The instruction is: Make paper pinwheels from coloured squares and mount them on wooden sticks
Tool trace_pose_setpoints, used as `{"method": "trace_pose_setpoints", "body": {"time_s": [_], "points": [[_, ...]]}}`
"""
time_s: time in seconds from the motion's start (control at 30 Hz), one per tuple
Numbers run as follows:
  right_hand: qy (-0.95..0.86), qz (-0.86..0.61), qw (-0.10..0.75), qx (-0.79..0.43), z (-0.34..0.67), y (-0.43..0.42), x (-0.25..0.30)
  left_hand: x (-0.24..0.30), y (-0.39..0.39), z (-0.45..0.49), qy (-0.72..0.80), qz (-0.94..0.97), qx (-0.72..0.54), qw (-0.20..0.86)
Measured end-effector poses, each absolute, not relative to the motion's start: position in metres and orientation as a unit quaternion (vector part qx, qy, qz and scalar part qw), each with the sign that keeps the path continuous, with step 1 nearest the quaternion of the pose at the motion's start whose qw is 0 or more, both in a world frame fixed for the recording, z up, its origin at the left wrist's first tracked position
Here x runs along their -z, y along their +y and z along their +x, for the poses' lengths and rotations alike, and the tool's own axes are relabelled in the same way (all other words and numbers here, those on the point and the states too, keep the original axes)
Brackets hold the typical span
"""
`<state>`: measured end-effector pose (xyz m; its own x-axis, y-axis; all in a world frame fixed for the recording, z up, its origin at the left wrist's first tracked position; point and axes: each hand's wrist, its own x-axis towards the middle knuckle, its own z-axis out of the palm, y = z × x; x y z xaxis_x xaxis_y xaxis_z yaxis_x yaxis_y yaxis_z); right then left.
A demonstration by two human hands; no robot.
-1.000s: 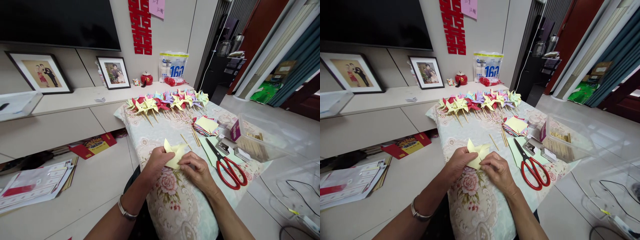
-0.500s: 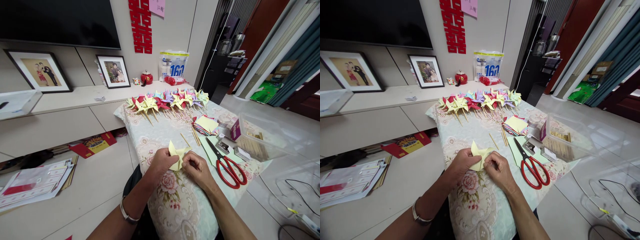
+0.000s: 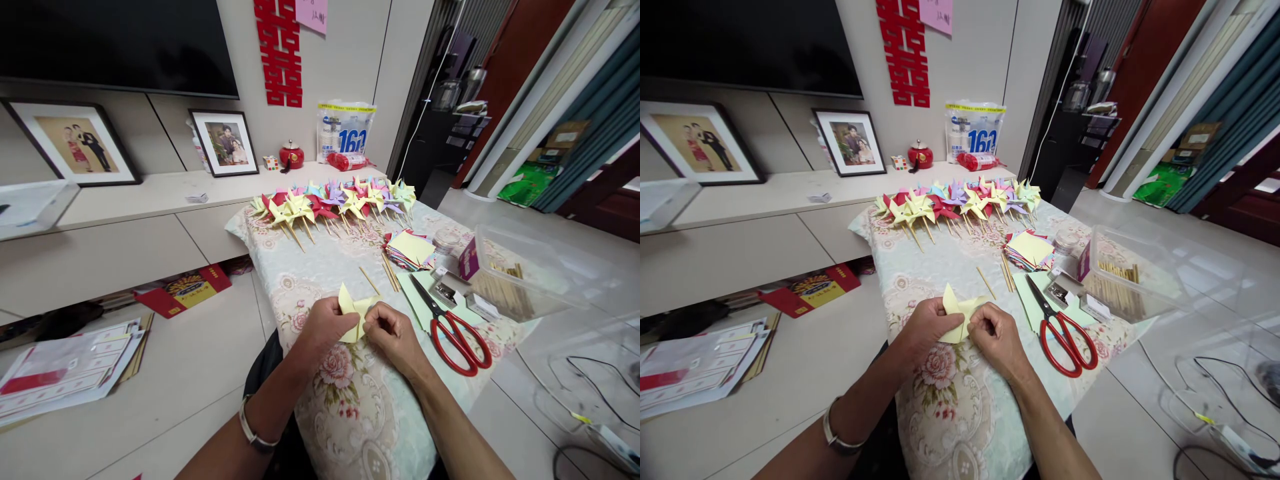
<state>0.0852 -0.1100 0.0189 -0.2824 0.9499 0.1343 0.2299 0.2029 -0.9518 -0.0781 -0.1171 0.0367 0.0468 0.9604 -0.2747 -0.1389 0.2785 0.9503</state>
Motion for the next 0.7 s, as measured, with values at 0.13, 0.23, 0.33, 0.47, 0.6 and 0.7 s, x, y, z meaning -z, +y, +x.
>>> {"method": "trace_pose_setpoints", "body": {"time_s": [0.13, 0.23, 0.33, 0.47, 0.6, 0.7], "points": [[-0.661, -0.446, 0.402, -0.449, 0.0850, -0.1090, -0.0159, -0.0369, -0.1169, -0.0763, 0.512, 0.395, -0.454, 0.613], [-0.660, -0.449, 0.403, -0.448, 0.0852, -0.1089, -0.0147, -0.0383, -0.1180, -0.0744, 0.509, 0.389, -0.461, 0.614], [-0.657, -0.451, 0.405, -0.448, 0.0854, -0.1092, -0.0154, -0.0383, -0.1192, -0.0735, 0.511, 0.391, -0.463, 0.610], [-0.651, -0.456, 0.406, -0.451, 0.0853, -0.1095, -0.0181, -0.0378, -0.1200, -0.0736, 0.507, 0.394, -0.460, 0.614], [-0.649, -0.459, 0.403, -0.454, 0.0850, -0.1091, -0.0190, -0.0390, -0.1204, -0.0737, 0.502, 0.382, -0.467, 0.620], [-0.649, -0.461, 0.401, -0.454, 0.0850, -0.1091, -0.0182, -0.0391, -0.1200, -0.0736, 0.503, 0.377, -0.467, 0.621]]}}
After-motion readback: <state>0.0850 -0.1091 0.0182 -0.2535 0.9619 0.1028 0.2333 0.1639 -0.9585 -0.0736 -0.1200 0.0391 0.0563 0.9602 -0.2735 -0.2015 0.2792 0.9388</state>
